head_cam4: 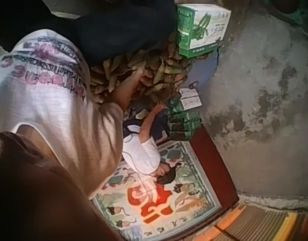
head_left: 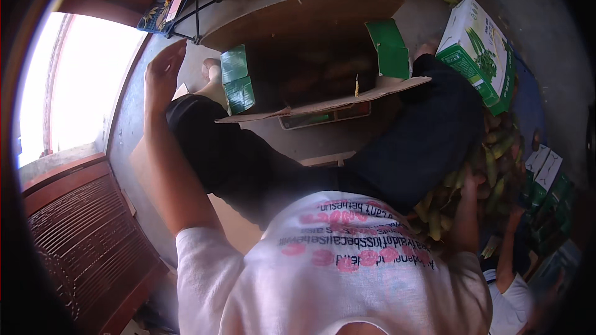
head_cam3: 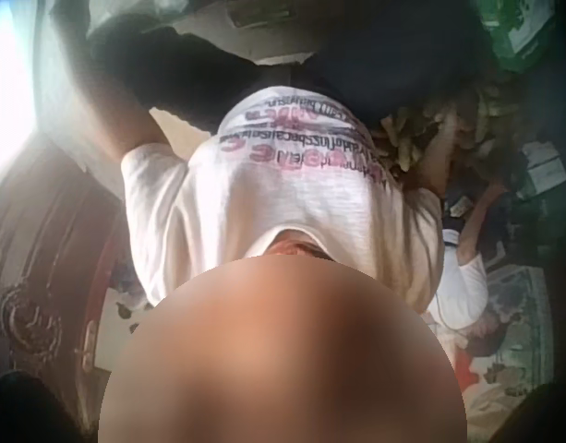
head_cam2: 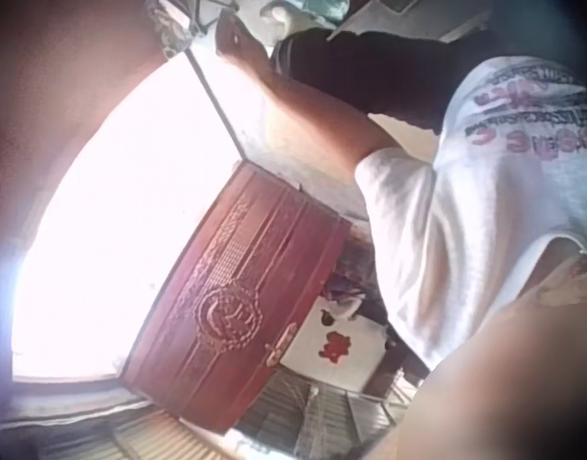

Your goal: Sorting and packing radishes into a cardboard box on a weighing scale.

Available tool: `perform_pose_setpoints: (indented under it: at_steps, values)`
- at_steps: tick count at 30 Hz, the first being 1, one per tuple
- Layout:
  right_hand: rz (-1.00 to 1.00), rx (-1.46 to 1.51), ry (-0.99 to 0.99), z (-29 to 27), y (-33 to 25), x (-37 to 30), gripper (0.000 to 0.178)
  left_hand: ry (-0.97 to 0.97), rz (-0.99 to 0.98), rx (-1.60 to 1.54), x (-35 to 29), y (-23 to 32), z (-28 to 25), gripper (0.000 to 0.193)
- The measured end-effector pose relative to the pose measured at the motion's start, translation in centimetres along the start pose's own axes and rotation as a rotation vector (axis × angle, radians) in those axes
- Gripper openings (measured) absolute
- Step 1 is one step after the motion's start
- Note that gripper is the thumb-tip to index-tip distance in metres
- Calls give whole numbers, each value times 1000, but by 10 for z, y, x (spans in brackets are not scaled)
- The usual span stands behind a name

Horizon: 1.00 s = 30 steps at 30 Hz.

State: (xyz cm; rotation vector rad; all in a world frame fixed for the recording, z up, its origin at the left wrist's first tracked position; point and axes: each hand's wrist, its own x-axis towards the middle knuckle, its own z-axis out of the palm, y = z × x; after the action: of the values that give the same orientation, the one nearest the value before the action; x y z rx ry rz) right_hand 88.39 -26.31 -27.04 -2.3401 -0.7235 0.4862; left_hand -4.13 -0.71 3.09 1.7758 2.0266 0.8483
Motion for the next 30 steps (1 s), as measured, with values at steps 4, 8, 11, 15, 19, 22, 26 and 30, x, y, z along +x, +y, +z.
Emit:
perform_pose_setpoints:
  at_steps: [4,8,11,15,19,22,26,30]
  values:
    - [164,5,-159,-33,-140,10,69,-64,62,7,23,38,-6,35]
    - [-207,31,-206,-71,-332,-23,65,-117,190,-95,46,35,14,37]
    - [-551,-31,-320,-87,-455,-67,64,-120,266,-174,52,35,37,39]
    - [-1014,-189,-642,-48,-594,-156,64,-129,289,-157,44,41,50,34]
    - [-1306,-424,-1003,48,-670,-233,58,-119,267,-34,31,47,48,31]
    - [-1445,-541,-1159,140,-673,-258,55,-107,270,-30,31,45,43,31]
    - [-1324,-993,-1284,251,-658,-290,62,-68,247,-79,29,44,37,28]
    - [-1401,-786,-1278,317,-625,-281,69,-98,206,-107,30,46,35,27]
